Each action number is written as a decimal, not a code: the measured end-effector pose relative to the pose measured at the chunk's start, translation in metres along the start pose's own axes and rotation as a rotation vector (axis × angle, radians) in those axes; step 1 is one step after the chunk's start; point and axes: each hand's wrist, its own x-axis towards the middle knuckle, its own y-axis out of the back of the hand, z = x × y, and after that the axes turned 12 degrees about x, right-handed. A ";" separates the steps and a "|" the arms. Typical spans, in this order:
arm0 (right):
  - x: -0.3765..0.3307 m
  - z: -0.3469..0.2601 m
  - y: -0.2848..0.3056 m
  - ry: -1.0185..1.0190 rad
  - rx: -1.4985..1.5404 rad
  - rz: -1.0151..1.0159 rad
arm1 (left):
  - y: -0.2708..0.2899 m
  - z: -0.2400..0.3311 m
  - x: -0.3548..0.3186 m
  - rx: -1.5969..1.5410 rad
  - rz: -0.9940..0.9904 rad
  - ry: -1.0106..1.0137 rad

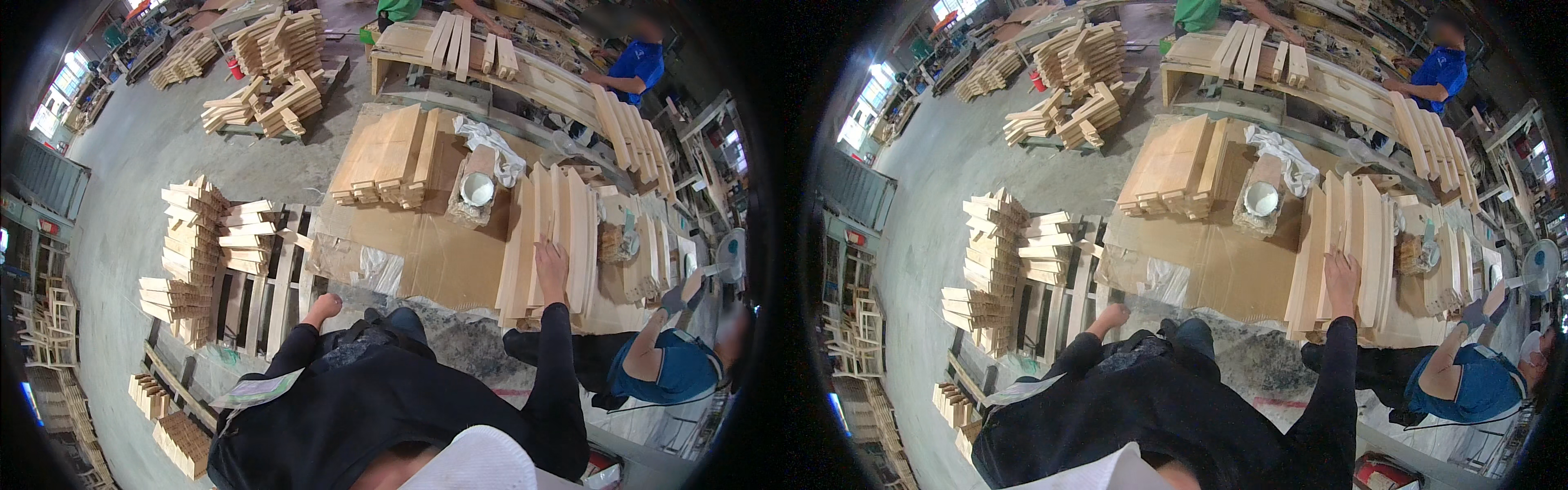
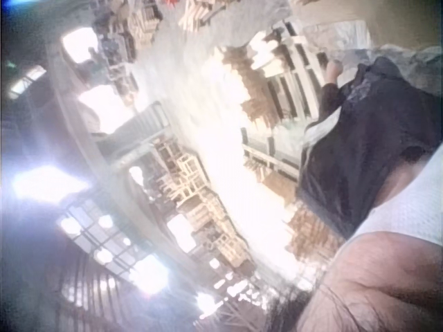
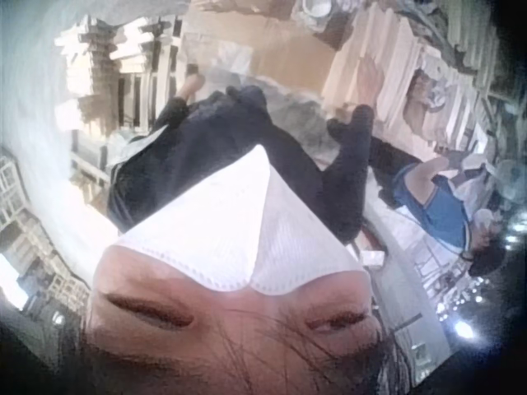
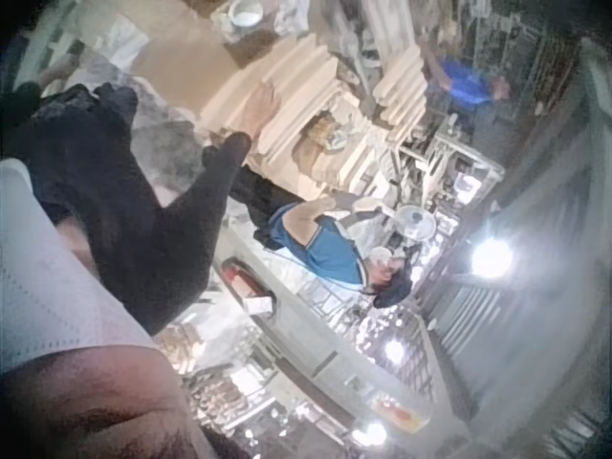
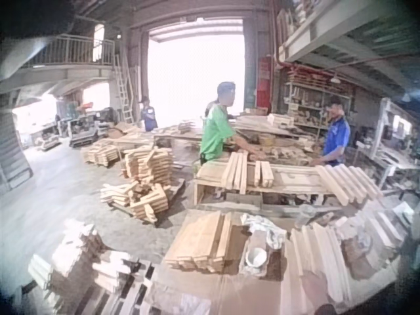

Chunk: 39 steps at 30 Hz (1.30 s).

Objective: The person applies white glue to the holes of wooden pieces using a small brush. They pick up a piece, apply the glue, and place it on a stack, repeating this process for multiple pieces.

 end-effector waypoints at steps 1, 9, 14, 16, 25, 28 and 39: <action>0.000 -0.002 0.001 0.005 0.007 0.009 | 0.003 0.002 -0.003 -0.004 -0.006 -0.007; 0.005 -0.005 0.003 0.020 0.016 -0.011 | -0.016 -0.007 0.006 0.018 0.019 -0.021; 0.002 -0.001 0.002 0.003 -0.056 -0.032 | -0.015 -0.006 0.013 -0.011 0.037 -0.037; 0.004 -0.003 -0.001 0.001 -0.038 -0.036 | -0.039 -0.028 0.030 0.047 0.037 -0.053; -0.005 0.014 -0.002 0.039 -0.064 -0.016 | -0.024 0.004 0.031 0.126 0.000 -0.079; -0.003 -0.001 0.002 0.027 -0.106 -0.096 | -0.064 -0.039 0.047 0.158 0.088 -0.195; -0.005 0.001 -0.001 0.012 -0.027 0.008 | -0.046 -0.021 0.045 0.111 0.008 -0.167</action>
